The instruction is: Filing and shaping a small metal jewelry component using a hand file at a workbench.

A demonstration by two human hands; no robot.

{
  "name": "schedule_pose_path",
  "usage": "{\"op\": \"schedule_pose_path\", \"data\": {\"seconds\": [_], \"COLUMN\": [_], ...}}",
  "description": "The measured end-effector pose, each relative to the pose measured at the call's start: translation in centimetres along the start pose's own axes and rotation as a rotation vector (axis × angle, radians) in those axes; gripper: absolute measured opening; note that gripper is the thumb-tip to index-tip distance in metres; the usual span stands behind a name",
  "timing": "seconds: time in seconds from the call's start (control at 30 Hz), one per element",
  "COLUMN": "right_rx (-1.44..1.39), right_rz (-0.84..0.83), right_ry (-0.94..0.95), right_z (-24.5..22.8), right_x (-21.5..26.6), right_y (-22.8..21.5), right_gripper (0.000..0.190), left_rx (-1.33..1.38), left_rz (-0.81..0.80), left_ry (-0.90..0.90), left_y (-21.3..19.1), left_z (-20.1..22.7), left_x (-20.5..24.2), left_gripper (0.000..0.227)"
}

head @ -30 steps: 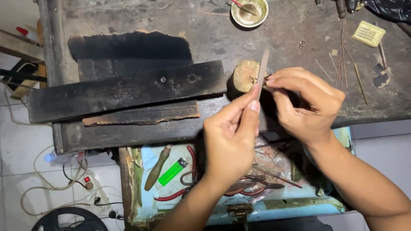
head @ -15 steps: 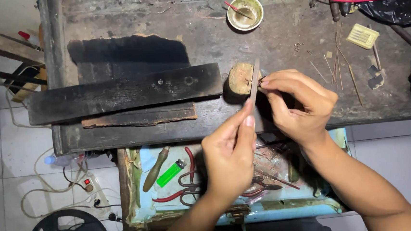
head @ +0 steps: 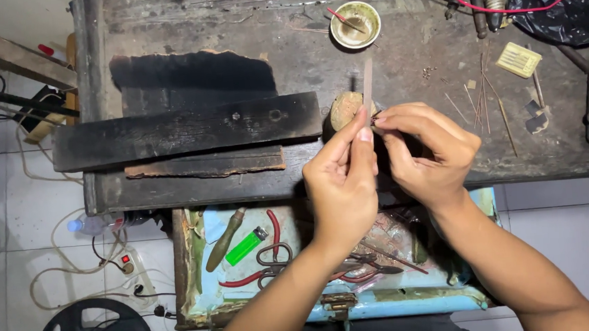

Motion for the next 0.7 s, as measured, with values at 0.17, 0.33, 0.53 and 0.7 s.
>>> {"op": "schedule_pose_path", "data": {"seconds": [0.17, 0.33, 0.53, 0.7], "right_rx": [-0.002, -0.008, -0.011, -0.002], "right_rz": [0.004, 0.003, 0.011, 0.007], "right_ry": [-0.002, -0.007, 0.003, 0.034], "right_z": [-0.1, -0.1, 0.1, -0.1], "right_x": [-0.1, -0.1, 0.0, 0.0], "right_y": [0.0, 0.0, -0.1, -0.1], "right_gripper": [0.015, 0.016, 0.014, 0.014], "left_rx": [-0.028, -0.036, -0.045, -0.053], "left_rz": [0.035, 0.049, 0.038, -0.053], "left_ry": [0.015, -0.005, 0.010, -0.089], "left_y": [-1.4, -1.2, -0.5, -1.3], "left_z": [1.9, 1.0, 1.6, 1.0], "left_x": [3.1, 4.2, 2.0, 0.2], "left_gripper": [0.031, 0.031, 0.032, 0.028]}}
Point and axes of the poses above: each hand's wrist, its own x-axis away from the middle knuckle, its own y-axis out of the palm, z = x × y, the point moved 4 cm from there along -x, towards the middle knuckle, and after that the axes turned 6 degrees about -y, right-handed, at the moved point
